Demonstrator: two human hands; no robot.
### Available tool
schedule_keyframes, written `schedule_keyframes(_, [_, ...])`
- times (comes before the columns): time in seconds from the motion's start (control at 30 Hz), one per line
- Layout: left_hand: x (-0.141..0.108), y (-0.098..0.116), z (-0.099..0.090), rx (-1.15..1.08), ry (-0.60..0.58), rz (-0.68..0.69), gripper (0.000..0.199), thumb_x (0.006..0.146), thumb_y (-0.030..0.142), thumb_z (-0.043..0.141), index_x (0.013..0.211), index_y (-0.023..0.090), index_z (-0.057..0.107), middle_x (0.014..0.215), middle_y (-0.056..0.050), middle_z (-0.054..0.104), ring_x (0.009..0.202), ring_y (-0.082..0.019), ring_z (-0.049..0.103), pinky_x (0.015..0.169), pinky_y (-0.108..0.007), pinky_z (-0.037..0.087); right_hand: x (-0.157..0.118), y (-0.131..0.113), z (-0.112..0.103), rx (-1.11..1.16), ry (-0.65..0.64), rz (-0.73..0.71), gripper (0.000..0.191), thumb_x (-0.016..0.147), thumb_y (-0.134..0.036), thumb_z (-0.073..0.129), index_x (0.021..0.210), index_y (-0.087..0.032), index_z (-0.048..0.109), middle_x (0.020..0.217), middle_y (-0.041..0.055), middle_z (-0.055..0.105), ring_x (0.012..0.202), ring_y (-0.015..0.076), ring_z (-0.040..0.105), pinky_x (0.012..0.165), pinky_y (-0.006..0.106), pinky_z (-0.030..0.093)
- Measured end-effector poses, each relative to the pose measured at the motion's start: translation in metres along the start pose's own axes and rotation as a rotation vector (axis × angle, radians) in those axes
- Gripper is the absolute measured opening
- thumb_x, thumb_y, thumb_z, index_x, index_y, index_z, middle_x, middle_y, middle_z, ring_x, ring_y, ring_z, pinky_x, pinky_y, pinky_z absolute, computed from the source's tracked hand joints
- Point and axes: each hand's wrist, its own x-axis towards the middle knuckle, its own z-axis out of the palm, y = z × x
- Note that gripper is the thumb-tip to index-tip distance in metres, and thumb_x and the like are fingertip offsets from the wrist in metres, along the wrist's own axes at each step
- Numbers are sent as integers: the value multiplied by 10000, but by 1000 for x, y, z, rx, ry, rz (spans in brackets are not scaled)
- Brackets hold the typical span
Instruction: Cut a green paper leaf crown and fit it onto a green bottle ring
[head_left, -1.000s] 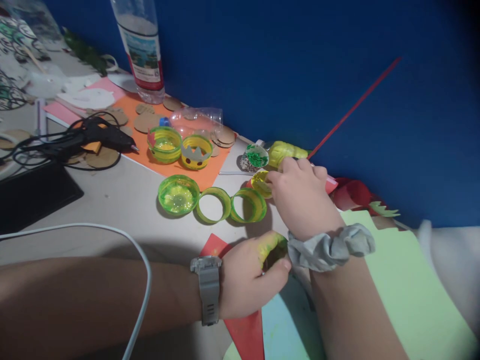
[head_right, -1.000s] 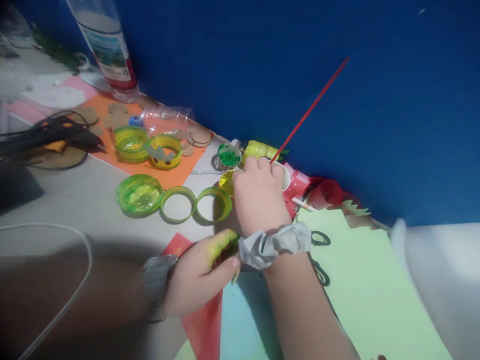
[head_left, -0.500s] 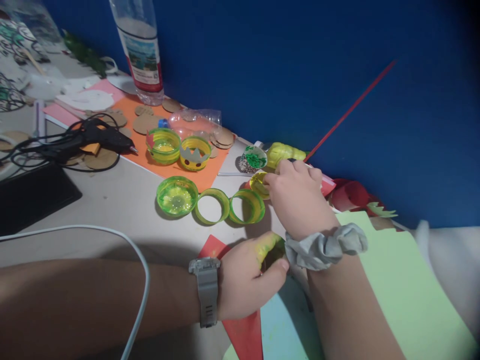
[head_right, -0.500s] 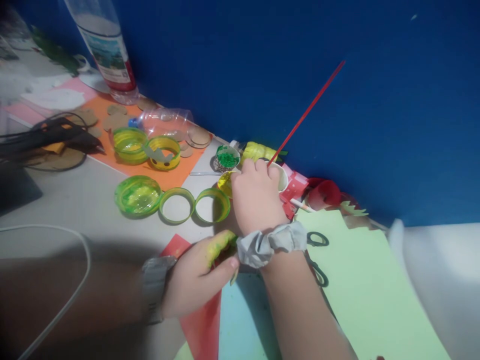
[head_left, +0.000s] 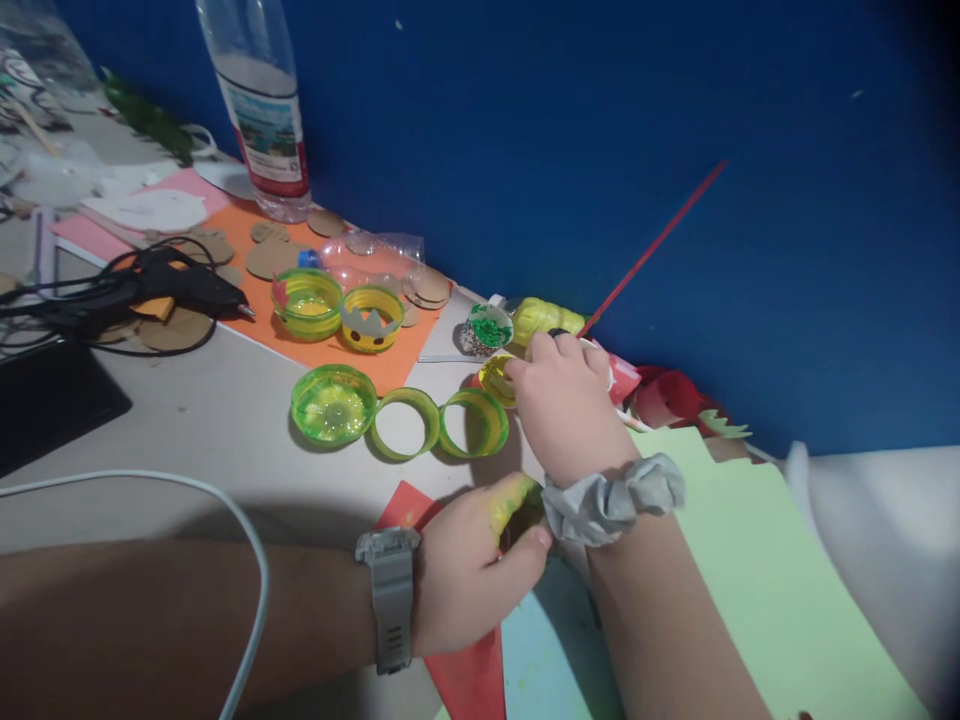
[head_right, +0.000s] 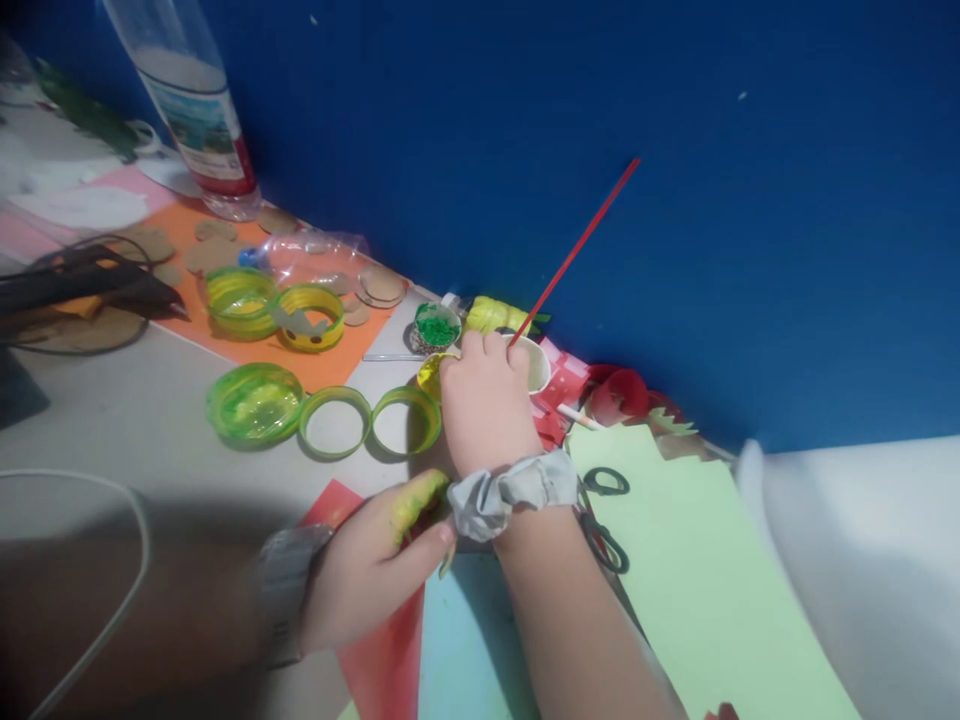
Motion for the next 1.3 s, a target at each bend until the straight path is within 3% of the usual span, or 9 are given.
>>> schedule_keyframes(0.93, [-1,3,-2,-8,-11,-2,100,883,206,466,788,219,437,712,57,499,656,-111,447,603,-255,326,-1,1,1,13,38,-20,295,874,-70,443,961,-162,709,899,143,554,904,275,430,760,389,271])
schedule_keyframes(1.3, [0,6,-2,-16,-27,-15,113,855,183,478,756,220,441,667,61,476,623,-113,449,591,-248,341,-5,6,-7,-5,19,-3,297,875,-51,437,1002,-176,675,913,128,563,886,308,486,704,374,252])
